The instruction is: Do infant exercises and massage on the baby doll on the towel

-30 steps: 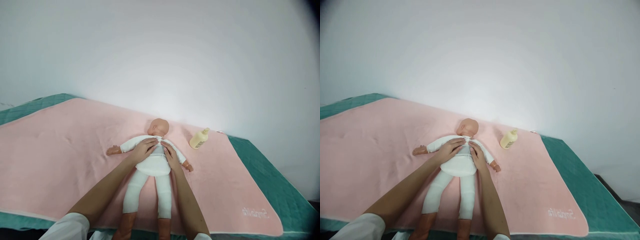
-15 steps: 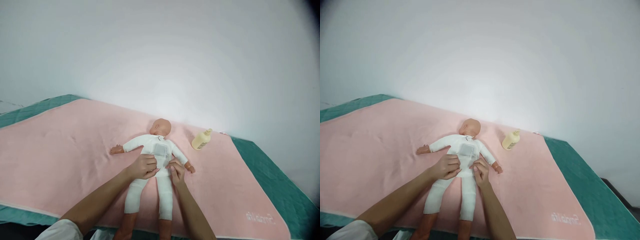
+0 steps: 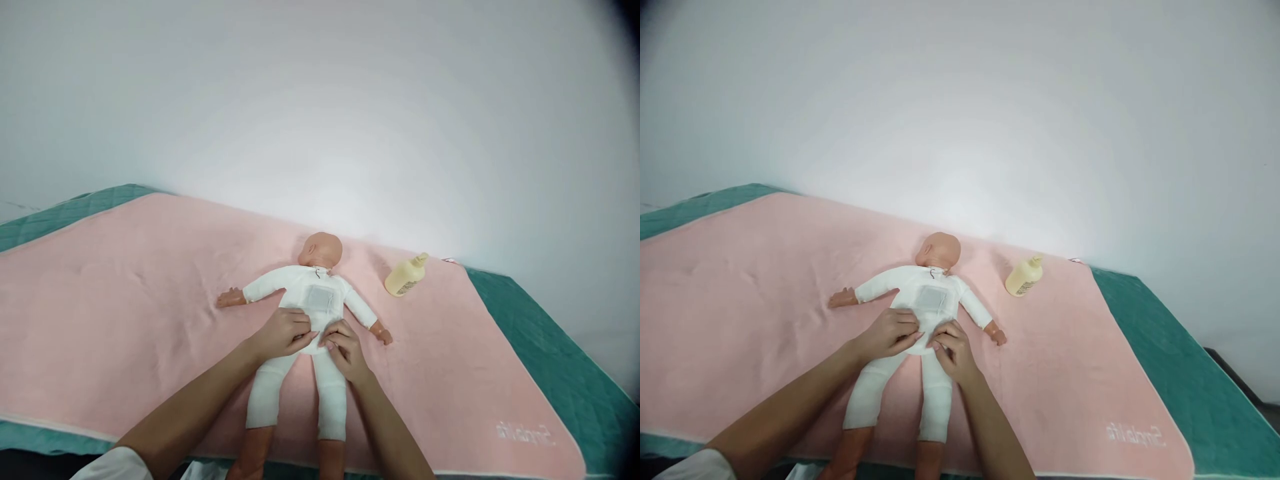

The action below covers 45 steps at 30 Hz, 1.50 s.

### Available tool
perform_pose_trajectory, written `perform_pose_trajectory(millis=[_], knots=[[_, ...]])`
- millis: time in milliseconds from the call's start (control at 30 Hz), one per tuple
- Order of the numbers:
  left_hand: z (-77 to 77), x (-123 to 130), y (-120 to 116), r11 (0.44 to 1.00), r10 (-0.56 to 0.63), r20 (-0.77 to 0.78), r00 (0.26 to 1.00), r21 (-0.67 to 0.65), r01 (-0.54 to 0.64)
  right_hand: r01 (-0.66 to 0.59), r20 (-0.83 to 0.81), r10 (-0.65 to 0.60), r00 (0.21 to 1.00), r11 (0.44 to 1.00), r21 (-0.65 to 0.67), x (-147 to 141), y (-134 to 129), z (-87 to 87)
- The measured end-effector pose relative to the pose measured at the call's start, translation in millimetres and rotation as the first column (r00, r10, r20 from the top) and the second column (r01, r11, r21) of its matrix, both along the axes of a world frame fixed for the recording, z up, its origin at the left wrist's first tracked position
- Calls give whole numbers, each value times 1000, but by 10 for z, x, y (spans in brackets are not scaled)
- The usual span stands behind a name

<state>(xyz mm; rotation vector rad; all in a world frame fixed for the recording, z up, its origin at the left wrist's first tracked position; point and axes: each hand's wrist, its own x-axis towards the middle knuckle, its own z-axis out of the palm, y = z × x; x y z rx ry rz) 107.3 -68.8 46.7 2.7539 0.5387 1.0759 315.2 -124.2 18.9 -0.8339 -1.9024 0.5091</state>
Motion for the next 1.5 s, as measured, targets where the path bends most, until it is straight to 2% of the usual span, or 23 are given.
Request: perform_pose_trajectory(millis=[300, 400, 533, 600, 933, 1267, 1500], knots=[[-20, -7, 15, 999, -4, 0, 1000, -34, 4, 8, -13, -8, 1000, 1000, -27, -3, 11, -10], [-24, -25, 14, 998, -52, 90, 995, -26, 54, 24, -68, -25, 997, 1000, -5, 1, -17, -11], [26, -52, 15, 992, -125, 262, 957, 9, 127, 112, -132, -104, 986, 992, 54, 18, -46, -27], [58, -60, 21, 991, -131, 283, 950, 9, 133, 144, -119, -135, 984, 988, 64, 27, -44, -35], [26, -72, 89, 980, -68, 137, 988, -179, 92, 99, -2, -99, 995, 993, 57, 27, 2, -49], [20, -64, 112, 979, -29, 67, 997, -200, 42, 82, -13, -82, 997, 997, 3, 6, 54, -58], [-7, -55, 112, 974, -1, 99, 995, -223, 24, 92, -40, -92, 995, 996, 1, -17, 52, -60]])
